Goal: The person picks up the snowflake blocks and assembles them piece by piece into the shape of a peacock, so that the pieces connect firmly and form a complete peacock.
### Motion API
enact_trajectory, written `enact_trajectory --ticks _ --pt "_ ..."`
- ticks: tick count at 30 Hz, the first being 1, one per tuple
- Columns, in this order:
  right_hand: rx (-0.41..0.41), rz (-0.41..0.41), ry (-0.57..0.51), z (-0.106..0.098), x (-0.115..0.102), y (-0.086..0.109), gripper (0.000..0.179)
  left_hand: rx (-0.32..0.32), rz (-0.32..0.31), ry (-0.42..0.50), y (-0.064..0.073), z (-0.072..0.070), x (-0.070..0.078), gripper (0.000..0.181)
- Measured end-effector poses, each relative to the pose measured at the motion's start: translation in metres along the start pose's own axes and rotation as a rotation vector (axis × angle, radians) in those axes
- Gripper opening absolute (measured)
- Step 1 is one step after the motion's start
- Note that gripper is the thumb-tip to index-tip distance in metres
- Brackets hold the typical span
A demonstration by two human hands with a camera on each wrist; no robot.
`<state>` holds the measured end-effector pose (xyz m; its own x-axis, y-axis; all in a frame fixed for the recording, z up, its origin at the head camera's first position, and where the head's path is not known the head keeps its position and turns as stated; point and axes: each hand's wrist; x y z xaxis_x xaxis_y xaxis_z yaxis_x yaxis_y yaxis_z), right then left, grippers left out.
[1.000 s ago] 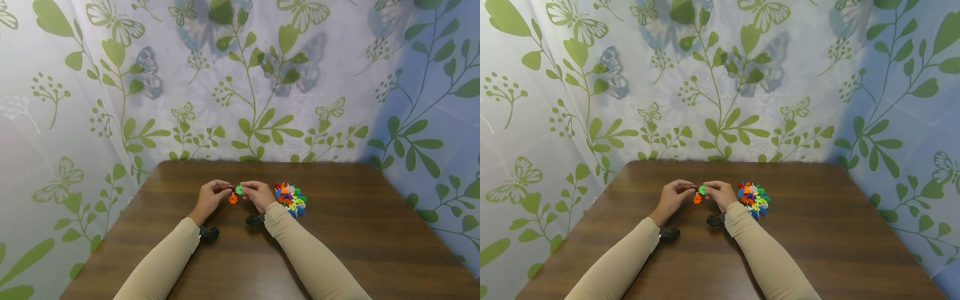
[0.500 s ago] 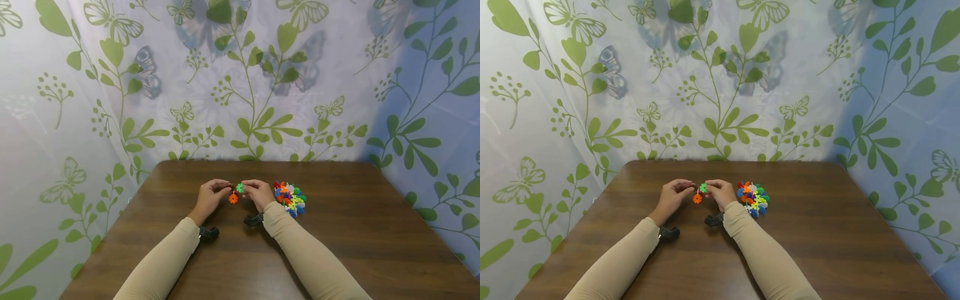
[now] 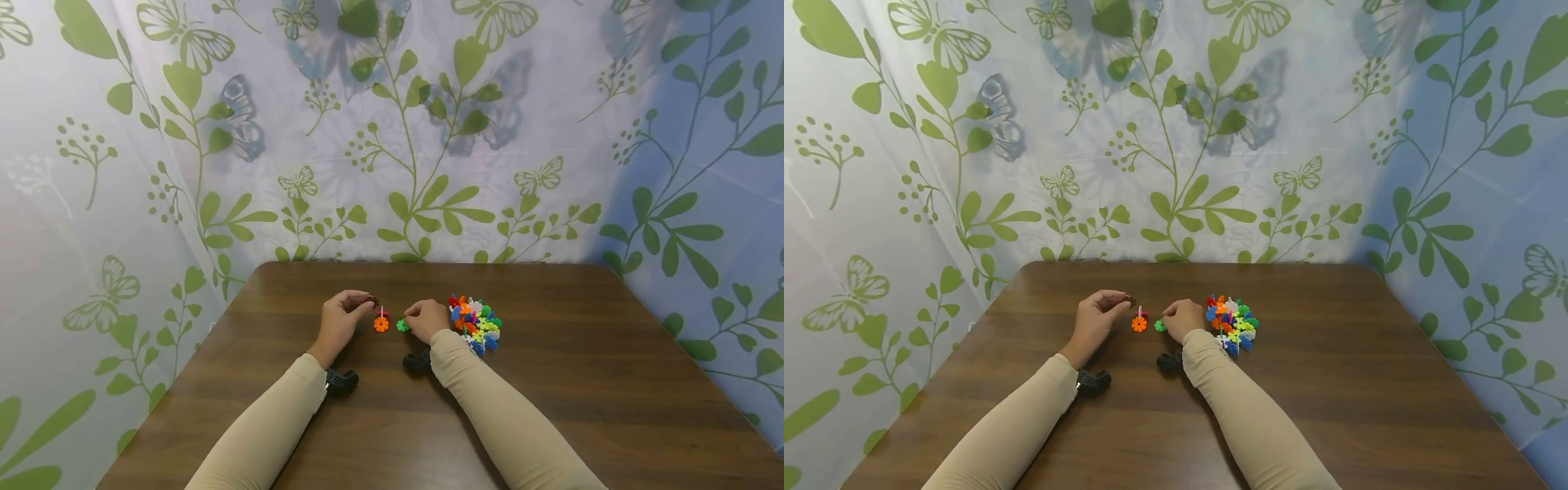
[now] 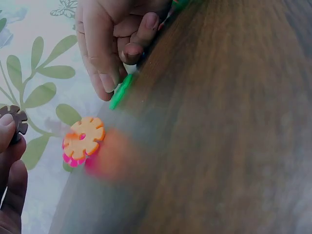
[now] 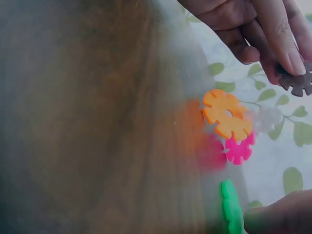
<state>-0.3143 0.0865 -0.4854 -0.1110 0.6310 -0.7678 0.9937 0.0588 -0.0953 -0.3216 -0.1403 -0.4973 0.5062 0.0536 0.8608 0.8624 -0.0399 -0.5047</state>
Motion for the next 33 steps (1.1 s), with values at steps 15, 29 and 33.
enact_trajectory --ticks 15,29,33 --pt "-0.1 -0.409 0.141 0.024 -0.001 -0.009 0.05 -0.011 -0.051 -0.054 -0.003 0.006 -0.002 0.02" --pt "-0.01 -0.345 0.025 0.029 -0.003 -0.007 0.018 -0.061 -0.087 -0.041 -0.003 0.004 -0.003 0.016" --pt "0.032 -0.336 0.019 0.03 -0.002 -0.006 0.014 -0.046 -0.084 -0.048 -0.002 0.005 -0.003 0.015"
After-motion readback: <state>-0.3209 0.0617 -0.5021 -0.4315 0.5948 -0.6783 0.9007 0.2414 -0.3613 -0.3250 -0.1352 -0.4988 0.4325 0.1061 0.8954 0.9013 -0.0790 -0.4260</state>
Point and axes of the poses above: each hand's wrist, its own y-axis away from the middle knuckle, its own z-axis out of the palm, x = y × z, and after that the axes turned 3 degrees about y, right-handed
